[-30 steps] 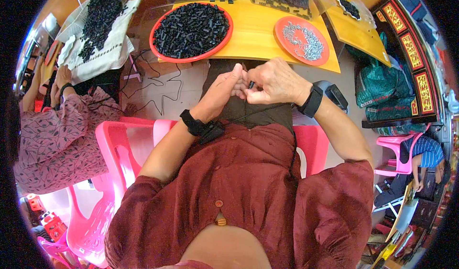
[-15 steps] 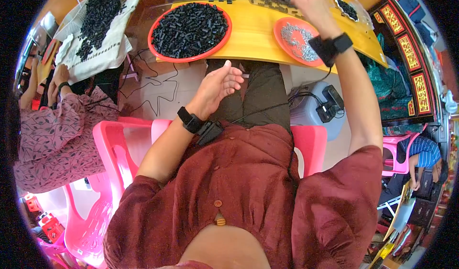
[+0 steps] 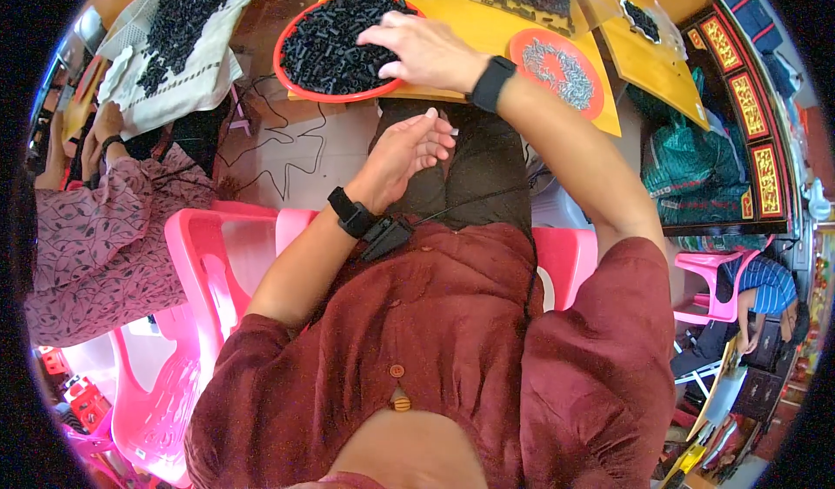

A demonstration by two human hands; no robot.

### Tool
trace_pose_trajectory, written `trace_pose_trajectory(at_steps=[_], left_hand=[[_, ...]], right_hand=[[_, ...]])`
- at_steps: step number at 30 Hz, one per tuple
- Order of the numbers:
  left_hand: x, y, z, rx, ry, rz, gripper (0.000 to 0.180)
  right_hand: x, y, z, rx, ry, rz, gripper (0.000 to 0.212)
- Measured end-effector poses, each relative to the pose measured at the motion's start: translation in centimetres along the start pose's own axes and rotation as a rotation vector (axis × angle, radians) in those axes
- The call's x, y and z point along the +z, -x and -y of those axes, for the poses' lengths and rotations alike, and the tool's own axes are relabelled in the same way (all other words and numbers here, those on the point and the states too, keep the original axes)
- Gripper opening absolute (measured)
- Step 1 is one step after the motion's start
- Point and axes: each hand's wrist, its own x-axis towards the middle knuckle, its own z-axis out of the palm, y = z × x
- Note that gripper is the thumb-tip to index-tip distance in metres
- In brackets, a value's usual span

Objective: The person assembles small black components by manually inserting silver-colored pins into them.

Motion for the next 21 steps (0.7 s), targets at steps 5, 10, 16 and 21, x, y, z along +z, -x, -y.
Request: trace_pose_trajectory(at_steps=[5,10,16,21], left_hand=[[0.1,0.0,-0.1,0.000,-0.003,0.006,0.029],[0.3,0.2,-0.2,-0.006,-0.004,0.007,0.030],[0.4,0.1,-0.3,0.016,-0.010,0.021,0.030],[0.0,-0.1,0.0,0.015,0.002,0.015,0.030]], right_hand=[[1.8,-2.5,-0.7,-0.112,0.129,0.120,0.037],[2.8,-4.6,-3.4,-0.037,-0.020,0.014,0.017],[3.4,-5.9,-5.9,0.074,-0.039,-0.056,0.023],[1.0,-6.4,-3.4,0.216,-0.278,-0.132,0.015]])
